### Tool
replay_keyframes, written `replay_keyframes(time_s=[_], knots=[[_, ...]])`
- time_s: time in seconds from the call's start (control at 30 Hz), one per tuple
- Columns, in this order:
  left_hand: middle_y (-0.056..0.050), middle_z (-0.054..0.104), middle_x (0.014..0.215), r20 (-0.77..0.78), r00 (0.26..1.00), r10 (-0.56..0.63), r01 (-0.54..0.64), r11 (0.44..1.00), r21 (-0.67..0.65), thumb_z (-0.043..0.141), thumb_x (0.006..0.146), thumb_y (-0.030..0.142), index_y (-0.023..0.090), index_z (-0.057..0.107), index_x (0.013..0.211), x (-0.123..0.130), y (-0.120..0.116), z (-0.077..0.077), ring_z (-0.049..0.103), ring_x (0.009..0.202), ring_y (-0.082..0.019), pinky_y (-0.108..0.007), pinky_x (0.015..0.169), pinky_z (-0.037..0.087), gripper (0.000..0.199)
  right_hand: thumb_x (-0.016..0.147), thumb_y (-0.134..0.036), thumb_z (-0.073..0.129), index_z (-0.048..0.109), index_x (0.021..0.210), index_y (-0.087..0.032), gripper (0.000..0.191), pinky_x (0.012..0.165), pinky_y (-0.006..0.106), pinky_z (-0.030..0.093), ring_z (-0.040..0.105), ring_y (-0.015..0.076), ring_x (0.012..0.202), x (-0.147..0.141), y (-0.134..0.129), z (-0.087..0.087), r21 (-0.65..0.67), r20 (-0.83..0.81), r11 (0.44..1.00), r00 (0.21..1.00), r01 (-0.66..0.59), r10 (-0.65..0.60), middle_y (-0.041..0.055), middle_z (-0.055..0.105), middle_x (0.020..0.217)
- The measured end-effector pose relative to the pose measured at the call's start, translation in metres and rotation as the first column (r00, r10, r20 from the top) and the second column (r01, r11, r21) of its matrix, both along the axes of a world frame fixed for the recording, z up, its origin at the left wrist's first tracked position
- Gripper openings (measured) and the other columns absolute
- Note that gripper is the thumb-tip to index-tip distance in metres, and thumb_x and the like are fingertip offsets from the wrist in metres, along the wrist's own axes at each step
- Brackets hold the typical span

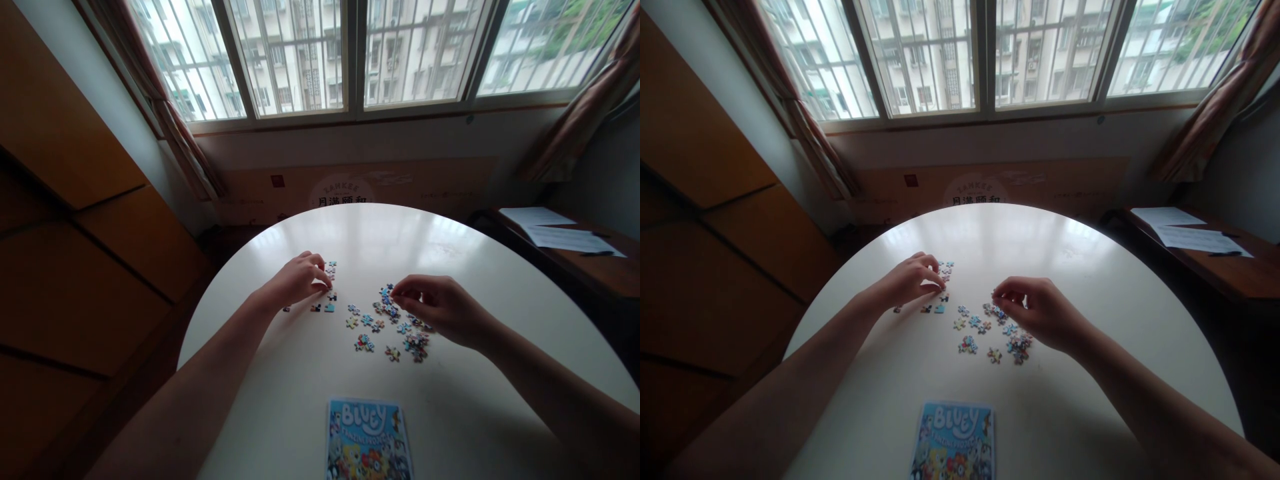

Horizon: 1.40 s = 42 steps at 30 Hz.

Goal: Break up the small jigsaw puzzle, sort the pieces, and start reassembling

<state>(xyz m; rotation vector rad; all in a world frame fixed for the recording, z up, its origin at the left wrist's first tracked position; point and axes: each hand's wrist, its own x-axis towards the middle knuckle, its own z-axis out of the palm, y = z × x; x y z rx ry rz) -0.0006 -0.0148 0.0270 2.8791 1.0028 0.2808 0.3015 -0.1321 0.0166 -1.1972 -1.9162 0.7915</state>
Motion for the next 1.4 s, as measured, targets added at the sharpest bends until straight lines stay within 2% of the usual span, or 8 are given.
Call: replay_keyframes(time_s=[0.17, 0.37, 0.5, 0.73, 0.87, 0.93, 1.1, 1.4], knots=[[-0.007, 0.067, 0.099, 0.055, 0.998, -0.02, 0.021, 0.999, -0.029, 0.073, 0.086, 0.027, 0.03, 0.082, 0.093, 0.0, -0.003, 0.001, 0.059, 0.094, -0.022, -0.031, 0.077, 0.047, 0.011, 0.091, -0.038, 0.064, 0.073, 0.093, -0.017, 0.023, 0.046, 0.021, 0.04, 0.052, 0.0081, 0.054, 0.0, 0.0, -0.001, -0.008, -0.008, 1.0, 1.0, -0.004, 0.004, 0.002, 0.065, 0.07], [-0.004, 0.067, 0.093, 0.05, 0.997, -0.063, 0.069, 0.988, -0.136, 0.074, 0.084, 0.024, 0.029, 0.081, 0.089, 0.006, -0.009, -0.001, 0.061, 0.082, -0.017, -0.027, 0.071, 0.045, 0.01, 0.091, -0.038, 0.064, 0.073, 0.092, -0.017, 0.023, 0.046, 0.021, 0.039, 0.051, 0.0082, 0.054, -0.001, -0.001, 0.002, -0.005, 0.004, 1.0, 1.0, 0.006, -0.006, 0.002, 0.064, 0.069], [-0.003, 0.068, 0.091, 0.05, 0.996, -0.067, 0.074, 0.986, -0.149, 0.073, 0.084, 0.027, 0.028, 0.081, 0.088, 0.005, -0.009, 0.002, 0.062, 0.077, -0.015, -0.027, 0.07, 0.046, 0.009, 0.091, -0.04, 0.064, 0.073, 0.091, -0.017, 0.024, 0.048, 0.021, 0.041, 0.052, 0.0085, 0.054, 0.0, 0.0, 0.001, 0.01, 0.013, 1.0, 1.0, 0.011, -0.012, 0.0017, 0.064, 0.069], [-0.001, 0.069, 0.089, 0.031, 0.999, -0.032, 0.038, 0.982, -0.186, 0.076, 0.08, 0.021, 0.029, 0.082, 0.086, 0.0, -0.01, 0.009, 0.061, 0.074, -0.014, -0.026, 0.067, 0.044, 0.012, 0.091, -0.04, 0.064, 0.073, 0.093, -0.017, 0.024, 0.045, 0.021, 0.039, 0.049, 0.0077, 0.052, 0.003, 0.001, -0.002, 0.018, 0.003, 1.0, 1.0, 0.008, -0.008, 0.002, 0.064, 0.07], [-0.001, 0.069, 0.091, 0.063, 0.998, -0.013, 0.026, 0.98, -0.199, 0.074, 0.083, 0.025, 0.027, 0.08, 0.087, -0.003, -0.01, 0.013, 0.062, 0.076, -0.014, -0.026, 0.068, 0.043, 0.008, 0.091, -0.041, 0.064, 0.073, 0.092, -0.017, 0.025, 0.046, 0.021, 0.039, 0.049, 0.0075, 0.053, 0.003, 0.001, 0.0, 0.015, -0.003, 1.0, 1.0, 0.02, -0.02, 0.0018, 0.064, 0.07], [-0.001, 0.068, 0.086, 0.023, 1.0, 0.005, 0.0, 0.976, -0.217, 0.076, 0.081, 0.03, 0.024, 0.077, 0.083, -0.005, -0.011, 0.016, 0.061, 0.074, -0.015, -0.025, 0.064, 0.041, 0.006, 0.091, -0.041, 0.065, 0.073, 0.092, -0.017, 0.026, 0.047, 0.021, 0.039, 0.049, 0.0075, 0.053, 0.003, 0.0, 0.001, 0.011, -0.005, 1.0, 1.0, 0.022, -0.022, 0.0016, 0.064, 0.07], [0.002, 0.06, 0.063, -0.184, 0.977, 0.109, -0.161, 0.942, -0.295, 0.079, 0.075, 0.036, 0.02, 0.063, 0.069, -0.007, -0.016, 0.026, 0.052, 0.057, -0.014, -0.025, 0.049, 0.03, 0.023, 0.091, -0.04, 0.064, 0.073, 0.092, -0.017, 0.024, 0.048, 0.022, 0.039, 0.049, 0.0076, 0.053, 0.003, 0.0, 0.002, 0.002, 0.001, 1.0, 1.0, 0.016, -0.016, 0.0013, 0.064, 0.07], [0.002, 0.057, 0.061, -0.251, 0.954, 0.162, -0.243, 0.91, -0.337, 0.077, 0.074, 0.038, 0.02, 0.054, 0.067, -0.012, -0.015, 0.031, 0.05, 0.055, -0.014, -0.027, 0.05, 0.027, 0.03, 0.091, -0.041, 0.064, 0.072, 0.093, -0.017, 0.025, 0.048, 0.021, 0.038, 0.051, 0.0078, 0.055, 0.003, 0.0, 0.0, 0.004, -0.006, 1.0, 1.0, 0.02, -0.02, 0.0013, 0.064, 0.071]])
